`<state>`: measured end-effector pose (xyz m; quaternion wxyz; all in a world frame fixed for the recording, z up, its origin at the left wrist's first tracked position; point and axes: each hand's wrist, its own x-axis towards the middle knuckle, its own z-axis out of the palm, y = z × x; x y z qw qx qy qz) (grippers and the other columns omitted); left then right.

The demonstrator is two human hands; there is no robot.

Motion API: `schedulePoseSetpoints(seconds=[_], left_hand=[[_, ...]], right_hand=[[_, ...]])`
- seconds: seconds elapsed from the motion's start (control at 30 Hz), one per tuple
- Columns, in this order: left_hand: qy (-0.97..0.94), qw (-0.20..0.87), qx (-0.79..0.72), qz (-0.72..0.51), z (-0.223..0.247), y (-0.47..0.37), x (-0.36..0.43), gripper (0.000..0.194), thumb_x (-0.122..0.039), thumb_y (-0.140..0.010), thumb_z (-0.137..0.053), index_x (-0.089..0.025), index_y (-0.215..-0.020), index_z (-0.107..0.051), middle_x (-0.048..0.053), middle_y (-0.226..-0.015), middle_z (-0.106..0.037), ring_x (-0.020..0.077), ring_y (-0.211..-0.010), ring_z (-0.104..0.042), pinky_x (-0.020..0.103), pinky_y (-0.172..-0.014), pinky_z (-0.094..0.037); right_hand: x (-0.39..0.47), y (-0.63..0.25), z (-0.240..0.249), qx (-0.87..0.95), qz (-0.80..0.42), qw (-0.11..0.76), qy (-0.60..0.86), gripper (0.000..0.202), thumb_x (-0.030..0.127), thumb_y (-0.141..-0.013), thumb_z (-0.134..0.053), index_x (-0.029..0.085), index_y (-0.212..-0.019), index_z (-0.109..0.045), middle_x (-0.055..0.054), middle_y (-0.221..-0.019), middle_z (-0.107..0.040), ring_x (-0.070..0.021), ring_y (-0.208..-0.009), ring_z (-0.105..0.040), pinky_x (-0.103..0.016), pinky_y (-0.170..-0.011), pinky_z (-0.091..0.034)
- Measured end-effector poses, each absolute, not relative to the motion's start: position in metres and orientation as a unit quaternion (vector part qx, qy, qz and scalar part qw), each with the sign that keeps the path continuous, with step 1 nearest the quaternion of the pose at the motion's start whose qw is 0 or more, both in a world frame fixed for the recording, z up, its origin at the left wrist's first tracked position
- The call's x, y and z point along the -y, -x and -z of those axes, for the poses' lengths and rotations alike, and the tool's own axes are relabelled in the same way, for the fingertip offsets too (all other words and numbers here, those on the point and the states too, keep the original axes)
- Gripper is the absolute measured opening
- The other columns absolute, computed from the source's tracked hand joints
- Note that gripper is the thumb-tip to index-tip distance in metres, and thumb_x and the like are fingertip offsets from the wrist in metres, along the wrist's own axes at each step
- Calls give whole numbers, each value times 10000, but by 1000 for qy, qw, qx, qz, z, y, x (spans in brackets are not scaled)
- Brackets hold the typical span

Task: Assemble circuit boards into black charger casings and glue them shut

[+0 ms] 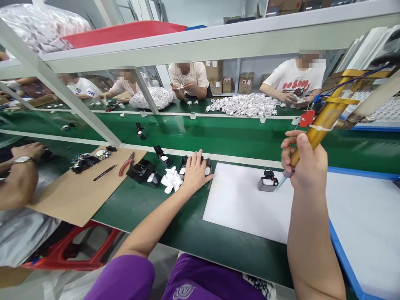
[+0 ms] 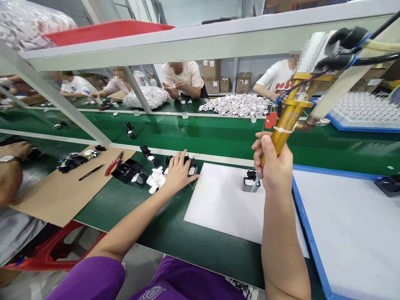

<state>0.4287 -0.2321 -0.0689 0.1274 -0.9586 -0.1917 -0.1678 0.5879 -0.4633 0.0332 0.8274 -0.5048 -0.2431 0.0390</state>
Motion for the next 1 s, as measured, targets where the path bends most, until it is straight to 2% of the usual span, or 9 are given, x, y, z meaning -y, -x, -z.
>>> schedulePoseSetpoints(seconds=[0.1, 0.2, 0.3, 0.43, 0.53, 0.63, 0.73, 0.87, 1.0], left_hand=[[968, 131, 162, 141, 66, -431, 229, 460, -442, -781, -702, -61, -1037, -669, 294, -1466, -417, 454, -1356, -383, 559, -1088, -323], [979, 103, 105, 142, 67, -431, 227, 364, -314, -786, -694, -79, -1063, -666, 260, -1354, -539, 436, -1331, -413, 556, -1067, -349], [984, 68, 70, 149, 69, -429, 228, 340, -255, -815, -664, -90, -1112, -652, 201, -1131, -667, 392, -1245, -498, 537, -1028, -394], [987, 40, 47, 150, 64, -421, 239, 325, -302, -873, -619, -110, -1135, -640, 159, -1018, -695, 308, -1045, -610, 460, -918, -486], [987, -79, -4, 141, 64, -416, 261, 368, -384, -894, -601, -148, -1176, -622, 115, -999, -690, 246, -942, -650, 363, -841, -536], [968, -221, -58, 106, 73, -413, 288, 451, -377, -898, -610, -214, -1312, -539, 109, -1185, -640, 219, -1030, -657, 322, -899, -545], [951, -287, -45, 103, 90, -409, 307, 664, -353, -888, -638, -278, -1472, -332, 156, -1477, -420, 230, -1114, -639, 357, -947, -546], [940, -307, -23, 145, 104, -402, 312, 690, -323, -909, -614, -314, -1496, -252, 169, -1536, -328, 257, -1166, -613, 400, -948, -551], [940, -299, -26, 163, 105, -400, 312, 660, -306, -915, -603, -314, -1487, -275, 179, -1565, -267, 214, -1037, -661, 367, -867, -578]], right_hand=[[463, -588, -33, 243, -41, 826, 507, 308, 503, -804, -692, 209, -888, -654, 9, -722, -567, -63, -405, -399, -169, -263, -228], [463, -589, -32, 245, -39, 828, 502, 302, 498, -806, -693, 209, -885, -655, 8, -715, -564, -63, -406, -398, -168, -263, -231], [463, -588, -33, 246, -38, 830, 498, 294, 489, -800, -701, 211, -882, -655, 12, -707, -563, -62, -406, -393, -167, -265, -242], [463, -586, -35, 249, -48, 833, 492, 313, 491, -785, -715, 201, -884, -651, 17, -698, -565, -57, -402, -398, -163, -264, -250], [462, -584, -36, 255, -54, 834, 485, 310, 487, -799, -701, 195, -886, -647, 18, -695, -567, -55, -397, -396, -158, -261, -254], [462, -580, -38, 265, -63, 837, 474, 285, 482, -814, -683, 206, -876, -655, 8, -705, -565, -60, -402, -392, -167, -258, -248], [463, -576, -39, 279, -70, 832, 474, 256, 483, -827, -675, 230, -871, -664, -4, -718, -556, -66, -409, -389, -182, -260, -243], [463, -571, -42, 288, -71, 828, 476, 259, 486, -832, -667, 232, -879, -661, 1, -725, -557, -62, -404, -388, -183, -257, -241], [461, -565, -45, 296, -81, 829, 469, 285, 482, -828, -671, 208, -904, -647, 18, -712, -565, -49, -395, -395, -162, -262, -256]])
